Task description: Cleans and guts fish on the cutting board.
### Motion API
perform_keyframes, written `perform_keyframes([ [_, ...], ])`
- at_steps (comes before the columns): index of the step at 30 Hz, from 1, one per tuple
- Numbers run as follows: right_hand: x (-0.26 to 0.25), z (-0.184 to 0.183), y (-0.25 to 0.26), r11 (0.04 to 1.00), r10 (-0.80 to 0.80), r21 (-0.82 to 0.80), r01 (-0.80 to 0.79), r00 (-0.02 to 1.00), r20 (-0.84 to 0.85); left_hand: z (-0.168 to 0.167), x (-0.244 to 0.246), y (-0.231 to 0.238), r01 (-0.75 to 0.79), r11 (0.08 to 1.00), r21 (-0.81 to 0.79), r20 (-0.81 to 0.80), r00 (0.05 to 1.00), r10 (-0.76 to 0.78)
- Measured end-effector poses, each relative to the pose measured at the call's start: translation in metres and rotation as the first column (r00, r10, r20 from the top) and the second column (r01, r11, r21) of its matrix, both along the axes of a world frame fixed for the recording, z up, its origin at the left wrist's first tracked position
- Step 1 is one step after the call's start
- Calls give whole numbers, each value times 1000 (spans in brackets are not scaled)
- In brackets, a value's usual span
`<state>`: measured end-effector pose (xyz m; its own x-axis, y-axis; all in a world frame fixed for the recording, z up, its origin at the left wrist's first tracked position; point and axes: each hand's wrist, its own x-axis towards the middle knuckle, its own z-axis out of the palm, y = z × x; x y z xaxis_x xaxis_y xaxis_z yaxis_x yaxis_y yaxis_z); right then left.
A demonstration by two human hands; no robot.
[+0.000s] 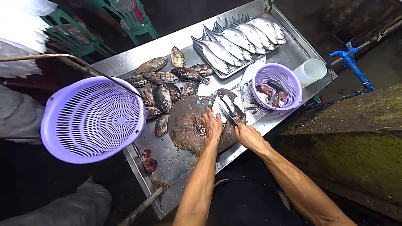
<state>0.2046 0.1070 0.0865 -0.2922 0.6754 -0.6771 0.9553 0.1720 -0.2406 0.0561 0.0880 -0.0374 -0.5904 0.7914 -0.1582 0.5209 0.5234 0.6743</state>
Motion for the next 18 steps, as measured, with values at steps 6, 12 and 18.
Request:
perform_keyframes([
  [6, -38, -17, 24, 1000, -9, 21, 9, 1000, -26, 7, 4, 7, -7, 998, -58, -59, 998, 4],
  [12, -71, -2, 64, 997, 37, -69, -36, 999, 13, 4, 2, 6, -3, 998, -67, -40, 999, 0],
  [18, -89, -19, 67, 999, 25, -42, -25, 1000, 11, 0, 0, 5, 27, 999, -25, -101, 994, -30],
])
